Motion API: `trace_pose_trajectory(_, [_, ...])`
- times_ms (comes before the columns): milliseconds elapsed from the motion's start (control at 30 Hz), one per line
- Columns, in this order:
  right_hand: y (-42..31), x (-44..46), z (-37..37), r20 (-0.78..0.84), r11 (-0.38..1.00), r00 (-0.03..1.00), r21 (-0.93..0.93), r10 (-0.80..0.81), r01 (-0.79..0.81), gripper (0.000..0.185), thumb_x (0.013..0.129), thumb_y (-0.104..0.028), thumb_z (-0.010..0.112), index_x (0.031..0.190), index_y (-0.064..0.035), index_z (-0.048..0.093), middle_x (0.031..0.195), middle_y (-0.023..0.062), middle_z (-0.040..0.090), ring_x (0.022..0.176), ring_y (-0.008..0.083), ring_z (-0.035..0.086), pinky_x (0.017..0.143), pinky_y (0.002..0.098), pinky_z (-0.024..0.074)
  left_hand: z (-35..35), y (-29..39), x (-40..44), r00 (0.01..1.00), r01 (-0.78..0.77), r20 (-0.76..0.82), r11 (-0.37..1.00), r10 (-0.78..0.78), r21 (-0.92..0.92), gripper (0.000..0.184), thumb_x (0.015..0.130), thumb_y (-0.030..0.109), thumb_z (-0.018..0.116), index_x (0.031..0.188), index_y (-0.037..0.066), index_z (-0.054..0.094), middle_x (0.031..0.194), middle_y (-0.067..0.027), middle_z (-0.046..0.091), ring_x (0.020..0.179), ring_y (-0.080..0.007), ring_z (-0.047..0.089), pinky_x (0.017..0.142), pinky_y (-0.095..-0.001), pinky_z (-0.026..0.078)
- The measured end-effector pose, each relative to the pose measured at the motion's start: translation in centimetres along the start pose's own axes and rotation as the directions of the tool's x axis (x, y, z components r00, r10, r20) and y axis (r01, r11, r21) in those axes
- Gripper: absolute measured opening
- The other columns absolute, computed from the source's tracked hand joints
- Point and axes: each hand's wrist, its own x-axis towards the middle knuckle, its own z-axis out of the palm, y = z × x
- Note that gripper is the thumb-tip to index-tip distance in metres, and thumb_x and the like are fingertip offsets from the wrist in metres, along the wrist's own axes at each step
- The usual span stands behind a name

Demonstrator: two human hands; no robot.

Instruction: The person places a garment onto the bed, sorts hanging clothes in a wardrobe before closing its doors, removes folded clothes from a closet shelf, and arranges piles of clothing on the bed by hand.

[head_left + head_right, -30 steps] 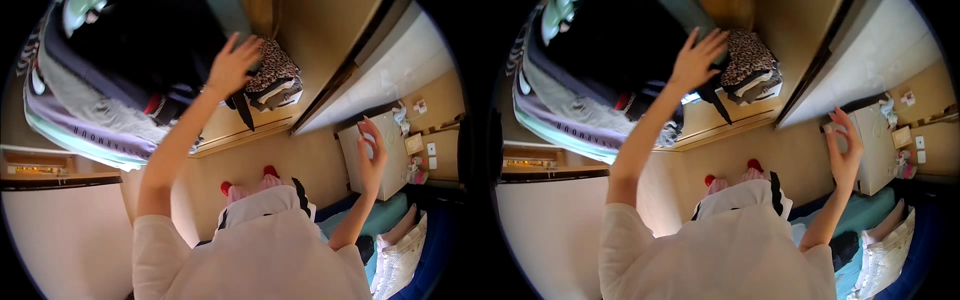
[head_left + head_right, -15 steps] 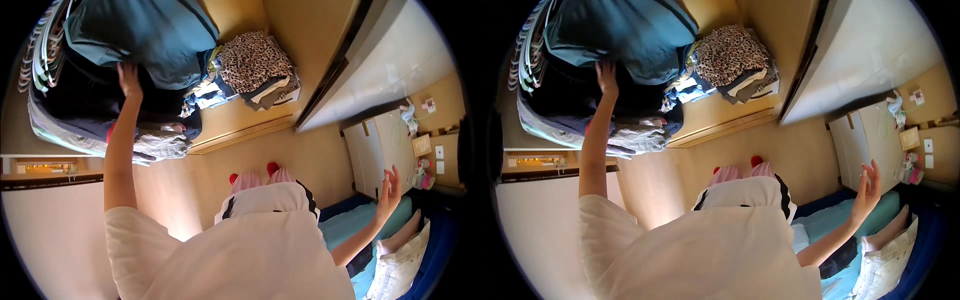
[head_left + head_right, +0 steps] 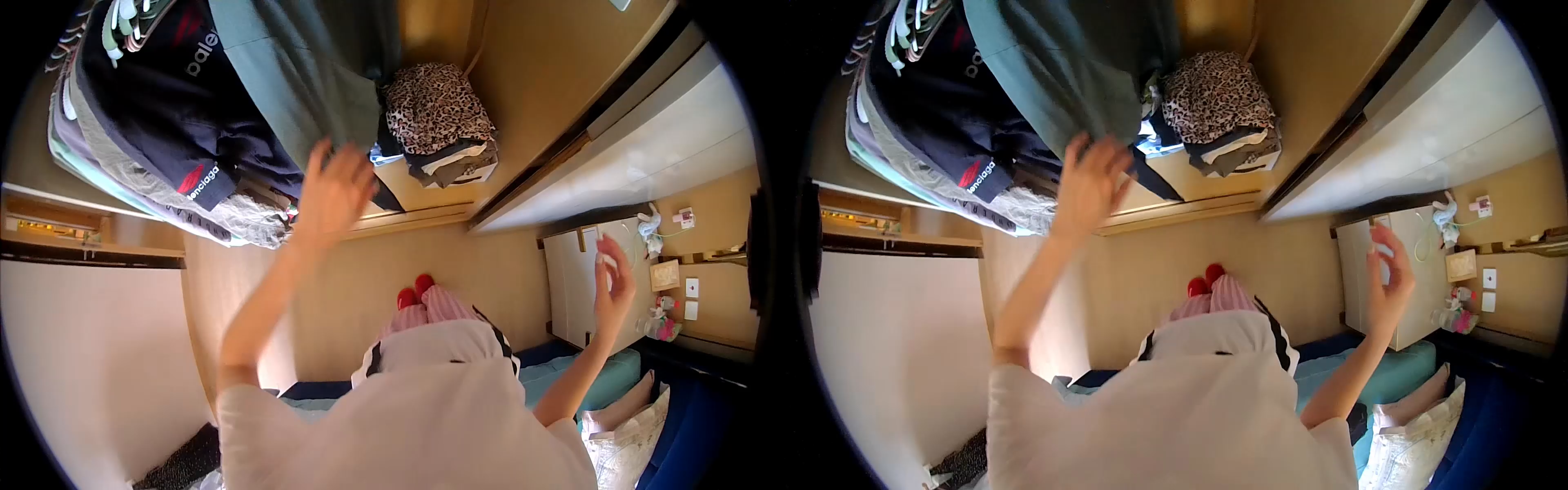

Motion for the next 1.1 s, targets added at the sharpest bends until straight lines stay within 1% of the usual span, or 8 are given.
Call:
trace_pose_trajectory(333, [0.5,0.9,-7.2,-0.127,0.96,0.96,-0.162,-0.251,0.229,0.055,0.089,-0.005,0.056,0.142,-0.0024,0.038,0.145,0.0158,0.04,0.133,0.0292,0.039,0.103,0.0423,0.0394,-4.0,21.1,-2.0,0.992,-0.076,-0.026,0.426,0.121,-0.902,0.027,0.085,0.022,0.063,0.106,0.006,0.061,0.11,-0.0087,0.058,0.106,-0.0272,0.053,0.093,-0.0407,0.044])
trace_pose_trajectory(467, [2.3,5.1,-10.2,-0.129,0.871,0.886,-0.29,-0.445,0.396,0.061,0.089,-0.005,0.056,0.144,-0.0017,0.032,0.15,0.0182,0.031,0.139,0.0335,0.029,0.108,0.0465,0.0328,-5.4,25.5,3.1,0.996,-0.067,-0.038,0.403,0.079,-0.913,0.033,0.084,0.025,0.066,0.113,0.008,0.061,0.119,-0.0074,0.058,0.107,-0.0285,0.057,0.097,-0.0417,0.044])
trace_pose_trajectory(667, [8.3,16.9,-15.0,0.05,0.438,0.595,-0.629,-0.802,0.642,0.068,0.087,-0.02,0.059,0.146,-0.0028,0.03,0.151,0.0242,0.024,0.141,0.0465,0.016,0.111,0.0573,0.0152,-2.4,29.0,14.2,0.905,0.008,-0.233,0.559,-0.357,-0.829,0.051,0.076,0.019,0.075,0.121,0.006,0.055,0.129,-0.0133,0.052,0.117,-0.0312,0.051,0.1,-0.0425,0.04])
trace_pose_trajectory(733, [11.6,23.2,-15.6,0.133,0.27,0.427,-0.599,-0.895,0.754,0.07,0.085,-0.026,0.061,0.146,-0.011,0.032,0.153,0.0199,0.023,0.141,0.0476,0.011,0.11,0.062,0.0118,0.4,30.0,18.8,0.678,0.145,-0.272,0.487,-0.683,-0.861,0.064,0.072,0.02,0.079,0.125,0.002,0.048,0.132,-0.0177,0.046,0.121,-0.0352,0.046,0.101,-0.0448,0.039])
trace_pose_trajectory(833, [11.7,27.8,-13.7,0.21,0.104,0.233,-0.488,-0.95,0.867,0.063,0.084,-0.033,0.062,0.142,-0.0173,0.041,0.152,0.0143,0.028,0.142,0.0414,0.014,0.11,0.0633,0.01,3.0,28.9,21.6,0.588,0.196,-0.164,0.337,-0.792,-0.921,0.073,0.067,0.02,0.083,0.126,0.002,0.045,0.126,-0.0193,0.052,0.117,-0.0339,0.05,0.098,-0.0418,0.041])
trace_pose_trajectory(933, [11.9,30.3,-9.5,0.318,-0.071,0.08,-0.435,-0.945,0.897,0.054,0.084,-0.04,0.062,0.134,-0.0246,0.051,0.148,0.0086,0.037,0.141,0.0343,0.022,0.11,0.0643,0.0088,5.1,27.6,22.3,0.701,0.178,-0.133,0.353,-0.7,-0.918,0.052,0.069,0.02,0.083,0.11,0.001,0.058,0.1,-0.012,0.065,0.094,-0.0216,0.064,0.083,-0.0305,0.049])
trace_pose_trajectory(1067, [13.6,31.2,-9.1,0.342,-0.141,0.124,-0.654,-0.932,0.743,0.041,0.086,-0.049,0.057,0.125,-0.0347,0.057,0.135,0.0049,0.05,0.132,0.0306,0.037,0.104,0.0722,0.0101,5.7,27.7,22.3,0.762,0.237,-0.035,0.329,-0.646,-0.914,0.037,0.073,0.027,0.079,0.091,0.001,0.061,0.086,-0.0142,0.064,0.081,-0.03,0.065,0.07,-0.0358,0.051])
trace_pose_trajectory(1100, [12.7,32.3,-6.9,0.306,-0.148,0.058,-0.609,-0.95,0.78,0.041,0.086,-0.049,0.057,0.125,-0.0347,0.057,0.135,0.0049,0.05,0.132,0.0306,0.037,0.104,0.0722,0.0101,5.2,28.1,23.3,0.77,0.443,0.078,0.443,-0.633,-0.779,0.038,0.077,0.031,0.074,0.093,0.001,0.057,0.086,-0.0146,0.063,0.08,-0.0351,0.063,0.069,-0.0397,0.051])
